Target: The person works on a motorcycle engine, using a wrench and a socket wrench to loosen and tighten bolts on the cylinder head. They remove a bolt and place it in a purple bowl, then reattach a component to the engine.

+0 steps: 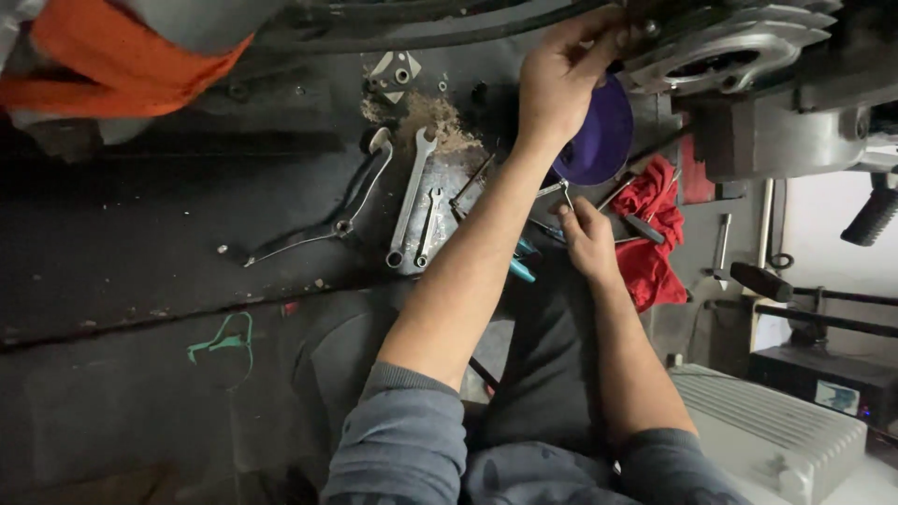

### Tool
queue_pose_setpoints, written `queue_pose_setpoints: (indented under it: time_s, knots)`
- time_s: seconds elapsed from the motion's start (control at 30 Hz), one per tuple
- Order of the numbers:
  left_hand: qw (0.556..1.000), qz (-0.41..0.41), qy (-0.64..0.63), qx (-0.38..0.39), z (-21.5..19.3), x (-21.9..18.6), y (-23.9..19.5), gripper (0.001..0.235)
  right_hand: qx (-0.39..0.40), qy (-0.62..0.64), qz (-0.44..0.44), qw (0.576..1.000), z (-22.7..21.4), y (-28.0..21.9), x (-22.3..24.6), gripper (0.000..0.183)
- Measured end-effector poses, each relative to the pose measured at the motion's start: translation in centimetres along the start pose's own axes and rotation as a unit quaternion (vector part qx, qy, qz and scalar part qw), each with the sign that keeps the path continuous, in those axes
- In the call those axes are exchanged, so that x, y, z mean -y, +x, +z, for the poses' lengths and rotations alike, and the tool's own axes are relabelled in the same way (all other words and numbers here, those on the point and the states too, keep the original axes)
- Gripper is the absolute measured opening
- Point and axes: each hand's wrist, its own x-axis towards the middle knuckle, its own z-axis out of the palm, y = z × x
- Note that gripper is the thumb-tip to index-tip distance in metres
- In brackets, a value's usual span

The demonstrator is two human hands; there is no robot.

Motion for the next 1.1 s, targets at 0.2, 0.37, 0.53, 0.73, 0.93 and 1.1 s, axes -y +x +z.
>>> queue_pose_setpoints:
  time_s: [0.2, 0.37, 0.53, 0.73, 0.93, 1.1]
  knots:
    - [0.999, 0.011, 0.026, -0.015, 0.2, 0.2, -0.1, 0.028, 0.011, 0.030, 0.041, 0.999, 0.1, 0.1, 0.0, 0.023]
    - [0.998, 0.048, -0.026, -0.005, 0.3, 0.5, -0.2, 0.025, 0.012, 0.006, 0.035, 0.999, -0.1, -0.1, 0.4, 0.024]
    - [0.998, 0.053, 0.035, -0.016, -0.1, -0.9, -0.4, 0.025, 0.012, 0.050, 0.038, 0.998, 0.0, -0.2, -0.3, 0.027]
    - [0.997, 0.067, 0.021, -0.013, -0.1, -1.2, -0.6, 0.025, 0.016, 0.053, 0.043, 0.998, 0.0, 0.1, 0.3, 0.026]
    - [0.995, 0.071, 0.066, -0.028, 0.0, -1.3, -0.4, 0.023, 0.023, 0.083, 0.055, 0.995, 0.0, 0.0, -0.2, 0.025]
    - [0.995, 0.058, 0.081, -0.031, 0.0, -2.5, -0.6, 0.025, 0.020, 0.069, 0.056, 0.996, 0.1, 0.1, 0.0, 0.024]
